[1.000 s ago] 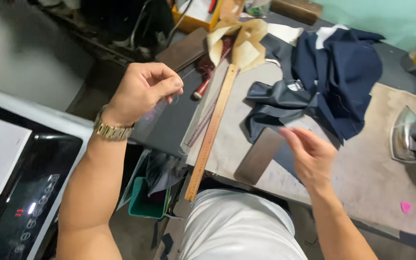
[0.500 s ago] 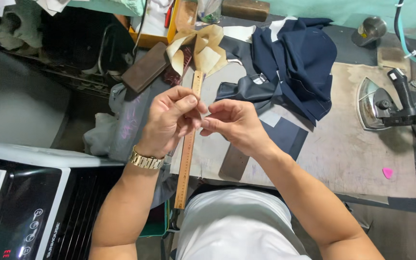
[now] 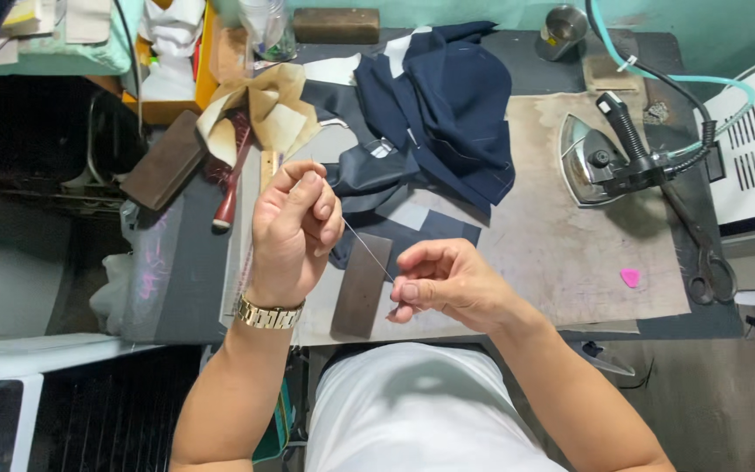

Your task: The person marks a piece of blue fabric using a ruler and chalk, cuts it with large shears, irons the fabric piece, and then hand-sews a small detail onto it.

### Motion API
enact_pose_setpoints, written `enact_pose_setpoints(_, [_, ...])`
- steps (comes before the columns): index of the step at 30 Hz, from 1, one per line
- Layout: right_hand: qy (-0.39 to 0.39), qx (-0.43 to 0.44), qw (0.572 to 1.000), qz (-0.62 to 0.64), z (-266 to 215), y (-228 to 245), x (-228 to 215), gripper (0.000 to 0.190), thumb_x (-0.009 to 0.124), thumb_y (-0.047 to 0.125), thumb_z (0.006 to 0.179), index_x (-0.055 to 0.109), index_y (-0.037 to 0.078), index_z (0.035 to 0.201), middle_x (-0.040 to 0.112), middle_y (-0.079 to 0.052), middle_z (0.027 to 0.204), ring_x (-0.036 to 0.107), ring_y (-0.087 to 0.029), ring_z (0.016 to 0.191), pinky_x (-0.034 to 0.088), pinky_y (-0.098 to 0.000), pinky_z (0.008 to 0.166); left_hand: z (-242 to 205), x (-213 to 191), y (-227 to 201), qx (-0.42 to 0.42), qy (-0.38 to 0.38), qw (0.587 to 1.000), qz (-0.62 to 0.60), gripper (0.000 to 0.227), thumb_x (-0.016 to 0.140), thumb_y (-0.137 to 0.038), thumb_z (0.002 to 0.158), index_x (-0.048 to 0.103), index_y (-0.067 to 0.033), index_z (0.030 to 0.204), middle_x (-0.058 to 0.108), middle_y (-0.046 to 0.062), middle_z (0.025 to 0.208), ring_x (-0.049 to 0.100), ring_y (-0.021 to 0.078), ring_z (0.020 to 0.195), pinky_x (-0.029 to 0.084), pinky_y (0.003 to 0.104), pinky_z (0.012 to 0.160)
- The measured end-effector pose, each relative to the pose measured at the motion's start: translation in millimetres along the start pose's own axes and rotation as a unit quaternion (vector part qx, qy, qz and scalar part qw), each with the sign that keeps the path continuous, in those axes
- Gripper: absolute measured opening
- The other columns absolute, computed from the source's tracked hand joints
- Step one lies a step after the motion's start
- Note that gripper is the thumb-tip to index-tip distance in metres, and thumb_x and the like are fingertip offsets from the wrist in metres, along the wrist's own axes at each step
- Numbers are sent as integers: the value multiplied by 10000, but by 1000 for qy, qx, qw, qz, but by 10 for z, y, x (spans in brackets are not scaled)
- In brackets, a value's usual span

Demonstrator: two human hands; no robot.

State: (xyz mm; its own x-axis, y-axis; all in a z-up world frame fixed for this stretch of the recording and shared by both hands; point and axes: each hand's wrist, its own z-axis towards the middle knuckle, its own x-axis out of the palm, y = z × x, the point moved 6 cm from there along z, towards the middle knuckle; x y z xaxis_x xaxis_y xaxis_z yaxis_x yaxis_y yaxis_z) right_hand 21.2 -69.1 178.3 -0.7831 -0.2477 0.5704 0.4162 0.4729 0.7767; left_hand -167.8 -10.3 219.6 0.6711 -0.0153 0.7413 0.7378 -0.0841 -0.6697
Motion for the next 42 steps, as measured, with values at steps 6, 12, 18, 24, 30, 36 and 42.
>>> enact_pose_setpoints(6, [91,-37,995,33,-283,332,-440,296,764,-165,778,674,-110,1055,752,-331,835,784,-387,767,667,-528,747,54,231,513,11,-61,998,18,65,547,-88,1043,568,-53,1094,417,40,632,473,131,437,320,185,339])
enact_pose_setpoints(12, [83,-117,984,101,-402,640,-983,363,759,-180,750,689,-78,1091,741,-311,793,745,-366,771,632,-495,731,-46,430,1004,18,-116,991,68,61,543,-88,1043,560,-42,1080,433,37,614,489,126,420,332,182,324])
enact_pose_setpoints(18, [0,-175,971,163,-353,763,-1663,374,736,-159,785,672,-58,1140,729,-328,849,700,-423,773,602,-514,733,-283,609,1611,30,-145,979,140,92,578,-98,1019,571,-9,1038,469,76,561,498,164,375,332,217,284])
enact_pose_setpoints(24, [-201,-218,955,-6,-451,918,-1993,324,761,-135,835,615,-47,1110,771,-268,982,782,-314,847,646,-407,773,-648,1211,2042,47,-30,962,267,85,655,-15,953,657,70,958,581,121,467,501,150,349,359,229,307])
enact_pose_setpoints(30, [-74,-270,832,-479,-729,823,-1658,148,777,9,880,798,100,994,783,-85,855,757,-226,775,597,-325,706,-521,1531,1950,147,21,942,300,75,657,-3,943,688,66,941,638,102,498,566,149,388,433,234,340])
enact_pose_setpoints(36, [49,-251,837,-483,-901,610,-1503,126,745,-12,888,761,76,976,698,-70,770,696,-245,722,591,-326,691,-347,1282,1984,97,-96,976,172,109,583,-85,1029,600,22,1038,576,106,555,555,137,411,400,222,311])
enact_pose_setpoints(42, [-8,-217,869,-445,-862,767,-1662,153,857,51,799,710,91,810,700,-32,717,705,-175,692,570,-280,674,-374,1157,1966,78,-163,976,118,114,554,-99,1047,562,14,1055,500,87,559,537,161,391,377,209,298])
